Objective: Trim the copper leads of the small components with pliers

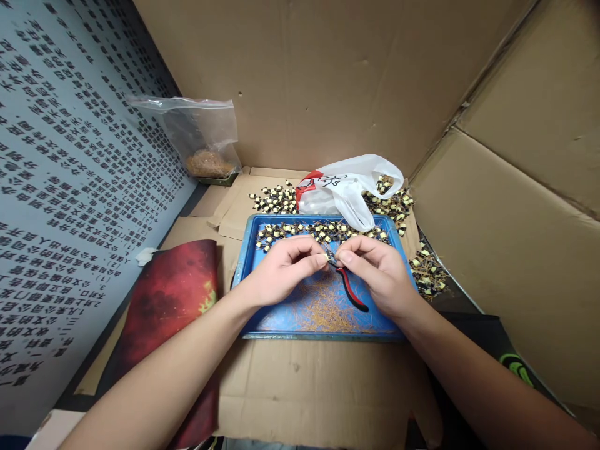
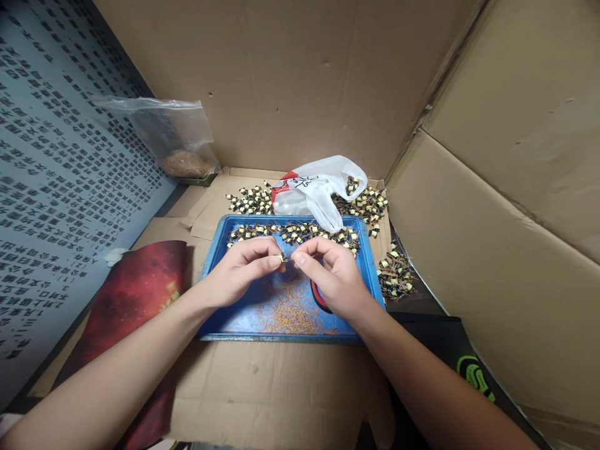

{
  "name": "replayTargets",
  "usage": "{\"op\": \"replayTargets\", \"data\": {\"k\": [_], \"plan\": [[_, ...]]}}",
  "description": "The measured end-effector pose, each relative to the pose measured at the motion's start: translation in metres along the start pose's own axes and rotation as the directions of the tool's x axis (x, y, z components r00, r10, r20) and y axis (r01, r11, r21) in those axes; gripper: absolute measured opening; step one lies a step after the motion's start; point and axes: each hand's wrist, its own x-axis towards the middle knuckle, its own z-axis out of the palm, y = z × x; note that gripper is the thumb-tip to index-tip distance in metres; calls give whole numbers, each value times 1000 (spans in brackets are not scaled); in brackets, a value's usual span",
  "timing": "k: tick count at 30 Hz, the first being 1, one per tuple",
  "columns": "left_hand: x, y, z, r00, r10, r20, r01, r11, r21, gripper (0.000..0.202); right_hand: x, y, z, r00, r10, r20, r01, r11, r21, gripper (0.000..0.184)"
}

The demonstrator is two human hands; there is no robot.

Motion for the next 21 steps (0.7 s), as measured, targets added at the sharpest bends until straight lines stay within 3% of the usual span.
{"op": "replayTargets", "data": {"k": [6, 13, 21], "plan": [[0, -3, -2, 1000, -11, -16, 10, 1000, -30, 36, 0, 2, 2, 996, 55, 71, -66, 984, 168, 26], [-1, -3, -3, 1000, 9, 16, -8, 1000, -28, 35, 0, 2, 6, 993, 104, 52, -110, 982, 153, 25], [-4, 2, -1, 996, 75, 50, -70, 993, -98, 37, -3, 1, 10, 981, 180, 74, -193, 948, 253, 26]]}}
